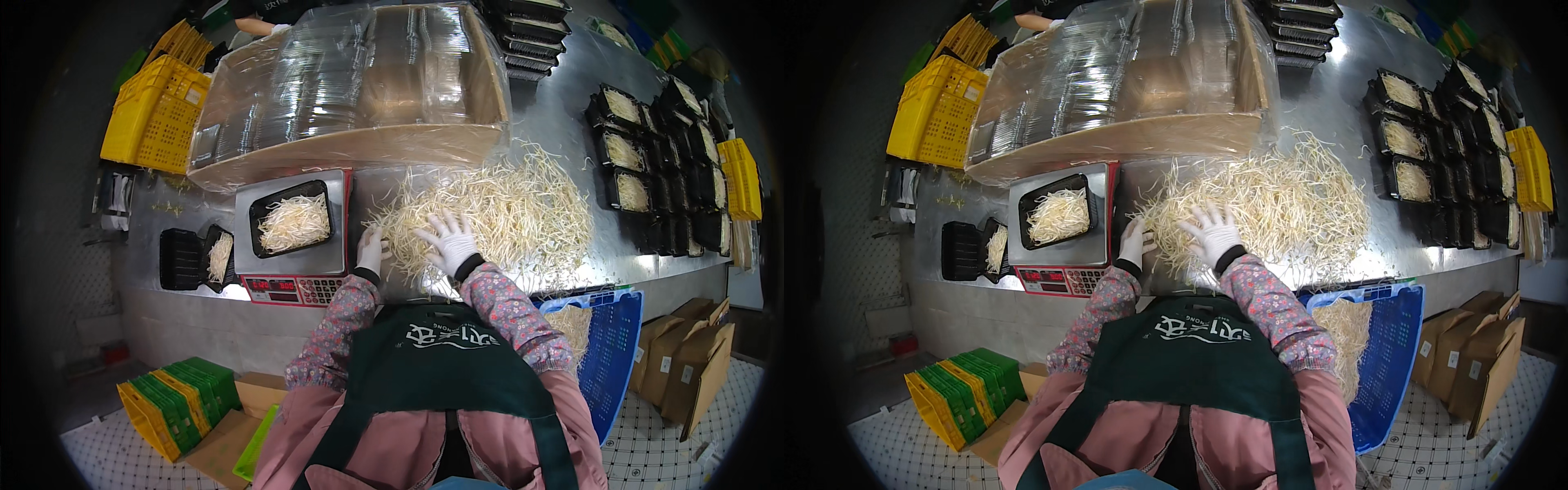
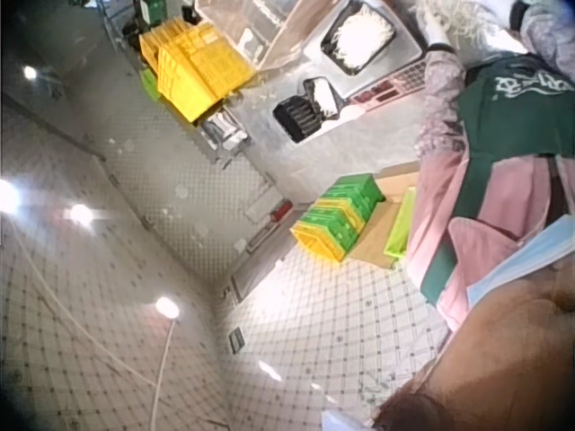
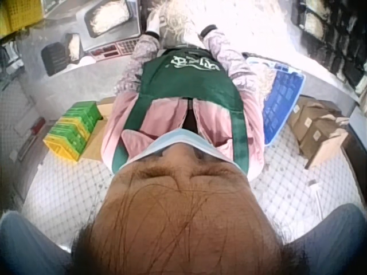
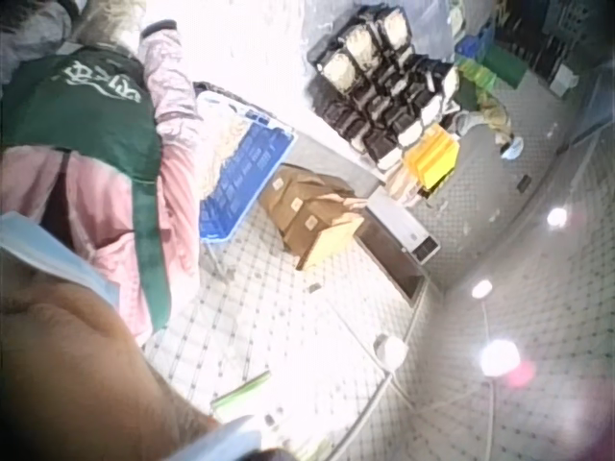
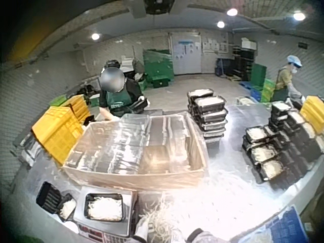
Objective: The person scoops loose noodles from a blue basket onto a metal table, then portions them into black plastic trays placed on a digital scale. The person adjusts the noodles in the trays and stacks the filled trays on the table.
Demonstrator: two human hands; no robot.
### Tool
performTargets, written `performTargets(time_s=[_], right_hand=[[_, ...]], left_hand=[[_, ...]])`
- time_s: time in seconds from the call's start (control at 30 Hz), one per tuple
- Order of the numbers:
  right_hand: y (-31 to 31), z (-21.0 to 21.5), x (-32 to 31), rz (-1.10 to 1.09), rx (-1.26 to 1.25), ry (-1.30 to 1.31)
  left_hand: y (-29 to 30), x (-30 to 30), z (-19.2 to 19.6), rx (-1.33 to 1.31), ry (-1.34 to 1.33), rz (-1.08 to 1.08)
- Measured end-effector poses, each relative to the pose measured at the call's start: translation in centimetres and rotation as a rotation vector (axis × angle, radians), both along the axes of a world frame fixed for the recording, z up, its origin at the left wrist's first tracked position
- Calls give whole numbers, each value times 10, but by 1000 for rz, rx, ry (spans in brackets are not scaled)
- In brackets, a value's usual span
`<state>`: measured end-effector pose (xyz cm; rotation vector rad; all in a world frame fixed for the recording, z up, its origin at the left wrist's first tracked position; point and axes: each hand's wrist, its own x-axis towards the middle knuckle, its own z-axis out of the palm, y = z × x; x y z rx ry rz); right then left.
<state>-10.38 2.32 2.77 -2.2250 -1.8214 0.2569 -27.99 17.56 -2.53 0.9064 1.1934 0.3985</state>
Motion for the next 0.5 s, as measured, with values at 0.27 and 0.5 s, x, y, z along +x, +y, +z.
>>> performTargets(time_s=[0.27, 0.5], right_hand=[[-90, 6, 108, -470, 125, 106], [-41, 3, 86, -734, 51, 406]], left_hand=[[-3, -3, 6, 30, 20, -12], [-20, 36, 15, 12, -18, -82]])
